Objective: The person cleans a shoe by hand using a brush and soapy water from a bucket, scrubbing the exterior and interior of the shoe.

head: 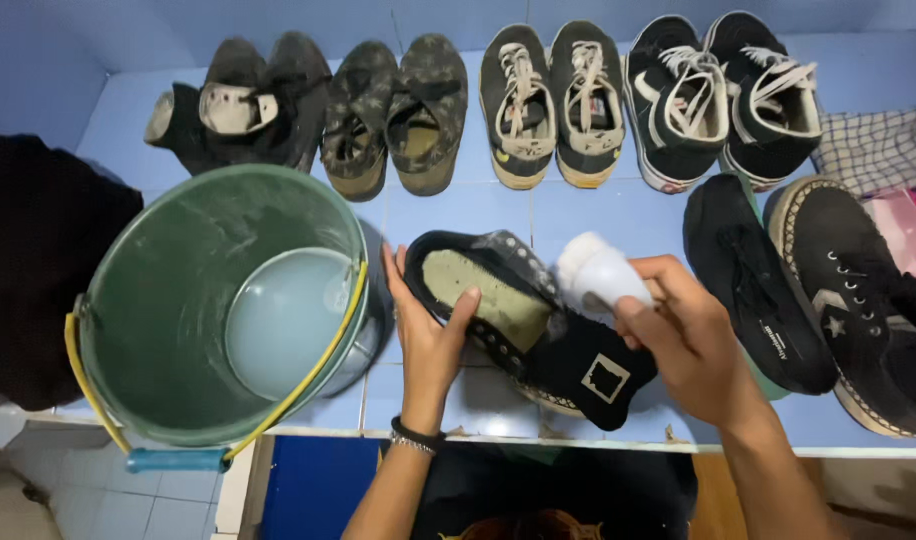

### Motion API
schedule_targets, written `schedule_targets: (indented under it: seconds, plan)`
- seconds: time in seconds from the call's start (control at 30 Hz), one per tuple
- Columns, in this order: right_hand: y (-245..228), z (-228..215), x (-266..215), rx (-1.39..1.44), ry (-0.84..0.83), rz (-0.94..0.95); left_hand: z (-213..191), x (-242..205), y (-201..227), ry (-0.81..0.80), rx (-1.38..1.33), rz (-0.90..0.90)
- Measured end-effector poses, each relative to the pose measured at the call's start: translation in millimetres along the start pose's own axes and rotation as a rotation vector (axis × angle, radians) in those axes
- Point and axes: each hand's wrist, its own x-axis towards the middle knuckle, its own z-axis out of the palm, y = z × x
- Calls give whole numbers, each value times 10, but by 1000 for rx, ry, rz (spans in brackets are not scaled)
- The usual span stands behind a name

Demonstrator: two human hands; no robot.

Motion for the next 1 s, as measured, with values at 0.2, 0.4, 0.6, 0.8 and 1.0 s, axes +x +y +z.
schedule_targets:
  seconds: [0.2,0.4,0.6,0.8,1.0]
  plan:
    - [-177,71,175,-578,-111,-70,2,184,-343,-105,-17,84]
    - [182,229,306,48,-167,-37,87,-10,-164,-97,-249,9]
    - [242,668,670,124,-244,48,197,-201,444,94,-499,-421]
    - [301,517,703,25,-349,133,279,79,-138,-161,-158,-50]
    - [153,239,601,331,8,-2,311,621,-330,-685,-116,140]
